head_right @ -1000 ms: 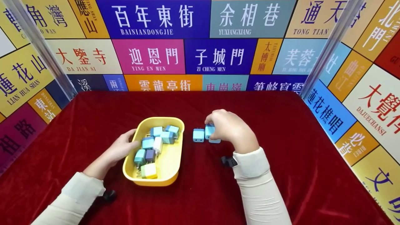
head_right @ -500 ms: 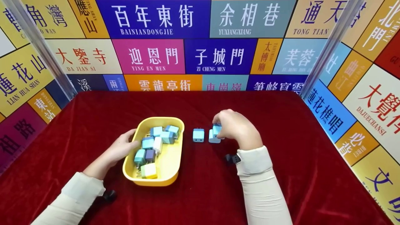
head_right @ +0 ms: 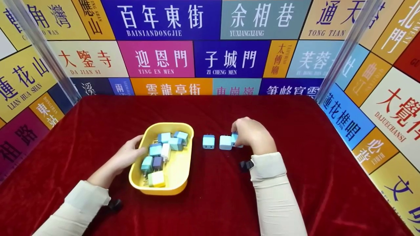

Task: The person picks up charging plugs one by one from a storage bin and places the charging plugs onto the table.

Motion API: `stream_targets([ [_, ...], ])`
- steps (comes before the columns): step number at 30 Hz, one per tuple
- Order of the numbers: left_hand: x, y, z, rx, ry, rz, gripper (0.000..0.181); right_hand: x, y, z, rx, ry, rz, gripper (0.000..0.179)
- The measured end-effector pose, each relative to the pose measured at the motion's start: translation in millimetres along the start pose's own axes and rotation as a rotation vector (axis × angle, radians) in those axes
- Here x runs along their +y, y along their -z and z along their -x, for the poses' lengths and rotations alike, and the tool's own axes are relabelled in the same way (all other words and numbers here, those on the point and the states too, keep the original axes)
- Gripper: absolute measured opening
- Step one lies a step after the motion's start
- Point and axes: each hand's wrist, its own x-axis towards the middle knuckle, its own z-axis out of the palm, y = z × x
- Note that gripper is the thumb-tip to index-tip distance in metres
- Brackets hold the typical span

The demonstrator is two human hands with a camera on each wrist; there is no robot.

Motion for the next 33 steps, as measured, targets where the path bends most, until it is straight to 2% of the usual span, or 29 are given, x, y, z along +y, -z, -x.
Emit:
stream_targets([
  [12, 0.3, 0.0, -0.3, 0.0, 0.001, -0.01, 0.067, 16.0, -7.8, -5.3, -0.042, -0.044, -0.018, 0.034],
  [33, -1.8, 0.3, -2.1, -0.005, 0.008, -0.011, 0.068, 29.7, -20.7, -13.5, -0.029, -0.069, 0.002, 0.036],
])
